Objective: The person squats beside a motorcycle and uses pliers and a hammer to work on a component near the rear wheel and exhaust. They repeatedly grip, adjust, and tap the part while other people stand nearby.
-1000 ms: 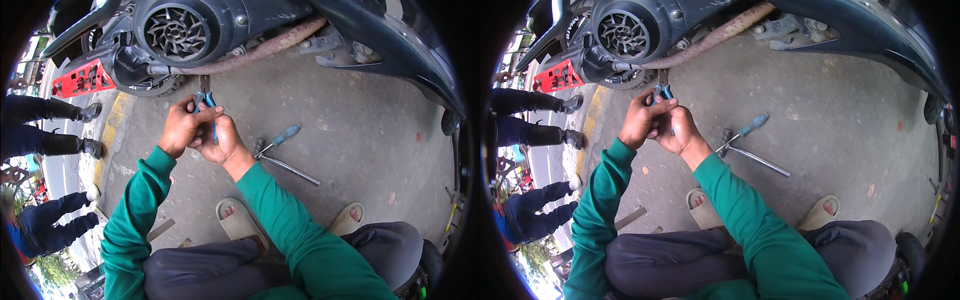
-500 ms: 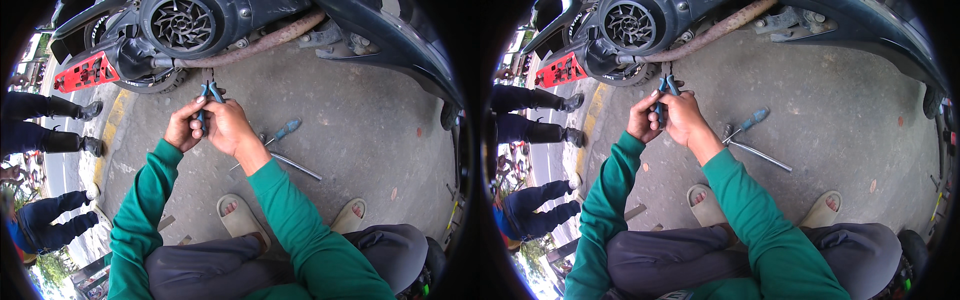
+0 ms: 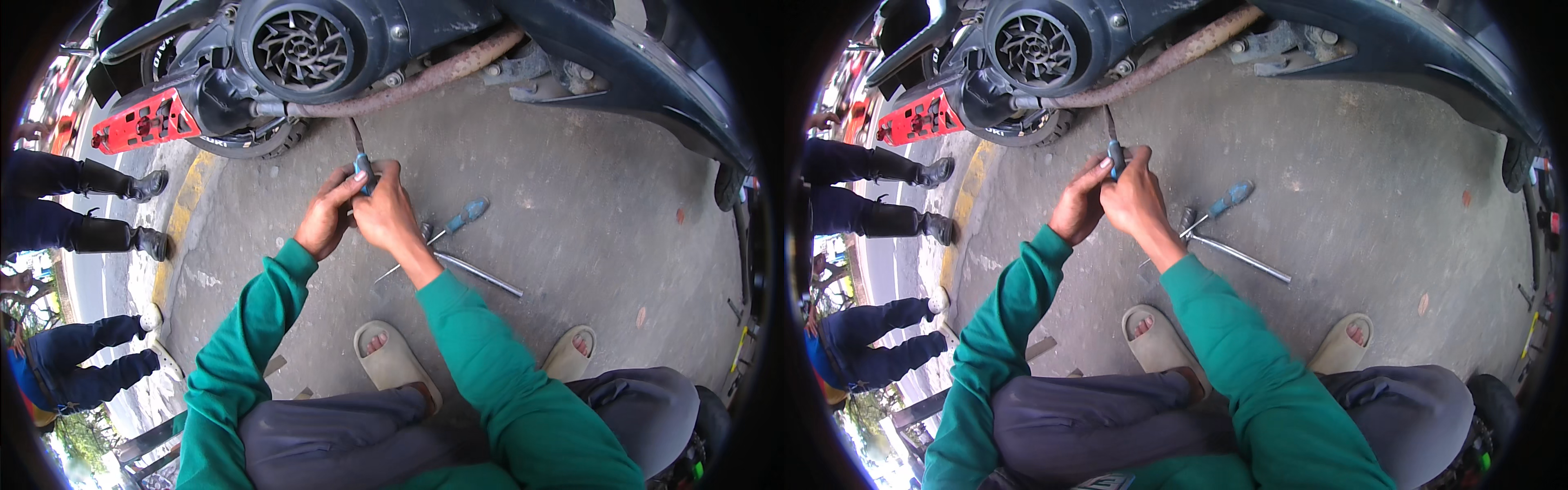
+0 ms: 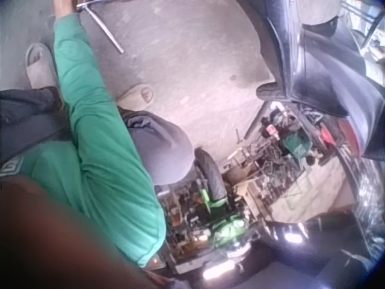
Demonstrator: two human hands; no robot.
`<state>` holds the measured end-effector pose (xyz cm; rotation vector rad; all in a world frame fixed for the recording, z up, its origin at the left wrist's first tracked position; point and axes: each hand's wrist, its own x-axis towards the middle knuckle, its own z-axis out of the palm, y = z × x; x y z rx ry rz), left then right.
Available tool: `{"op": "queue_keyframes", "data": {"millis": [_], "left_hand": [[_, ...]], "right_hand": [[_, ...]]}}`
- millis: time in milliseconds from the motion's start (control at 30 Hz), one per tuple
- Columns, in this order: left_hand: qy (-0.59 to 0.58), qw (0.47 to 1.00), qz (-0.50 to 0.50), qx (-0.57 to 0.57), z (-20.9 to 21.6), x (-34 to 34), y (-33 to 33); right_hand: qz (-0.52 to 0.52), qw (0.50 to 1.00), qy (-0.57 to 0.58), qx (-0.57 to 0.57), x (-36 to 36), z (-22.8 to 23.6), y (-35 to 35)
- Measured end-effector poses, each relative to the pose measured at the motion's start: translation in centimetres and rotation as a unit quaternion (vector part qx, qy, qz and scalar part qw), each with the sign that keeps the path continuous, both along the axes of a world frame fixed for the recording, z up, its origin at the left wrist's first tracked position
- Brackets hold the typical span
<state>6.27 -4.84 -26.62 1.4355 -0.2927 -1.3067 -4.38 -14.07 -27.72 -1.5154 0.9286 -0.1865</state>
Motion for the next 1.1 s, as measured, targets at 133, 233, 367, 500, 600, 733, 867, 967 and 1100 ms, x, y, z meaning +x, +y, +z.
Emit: {"op": "queue_keyframes", "data": {"millis": [133,233,367,500,600,733,867,967,1100], "left_hand": [[-0.014,1.0,0.009,0.026,0.5,0.6,0.6],[-0.024,0.999,0.037,0.029,0.6,0.9,1.1],[-0.116,0.987,0.072,0.083,-0.4,2.0,2.2],[-0.249,0.937,0.174,0.172,-2.3,4.7,3.8],[-0.36,0.9,0.159,0.187,-3.7,6.7,5.1],[-0.365,0.904,0.052,0.217,-5.0,7.2,5.0],[-0.393,0.833,-0.266,0.285,-4.4,4.2,3.9],[-0.472,0.66,-0.479,0.335,-3.2,1.4,2.4],[-0.504,0.598,-0.539,0.312,-0.8,0.1,-0.3]], "right_hand": [[-0.072,0.986,-0.08,0.127,0.7,-0.4,1.5],[-0.106,0.938,-0.162,0.288,0.8,-0.9,1.8],[-0.088,0.89,-0.196,0.402,0.1,-2.0,1.5],[-0.167,0.875,-0.168,0.421,-0.5,-3.3,1.6],[-0.184,0.861,-0.16,0.446,-0.6,-4.2,1.6],[-0.231,0.824,-0.155,0.493,-0.2,-4.9,1.5],[-0.269,0.8,-0.171,0.509,0.2,-4.8,1.5],[-0.304,0.789,-0.168,0.507,0.1,-4.5,1.3],[-0.39,0.746,-0.166,0.514,-0.4,-4.2,-0.3]]}}
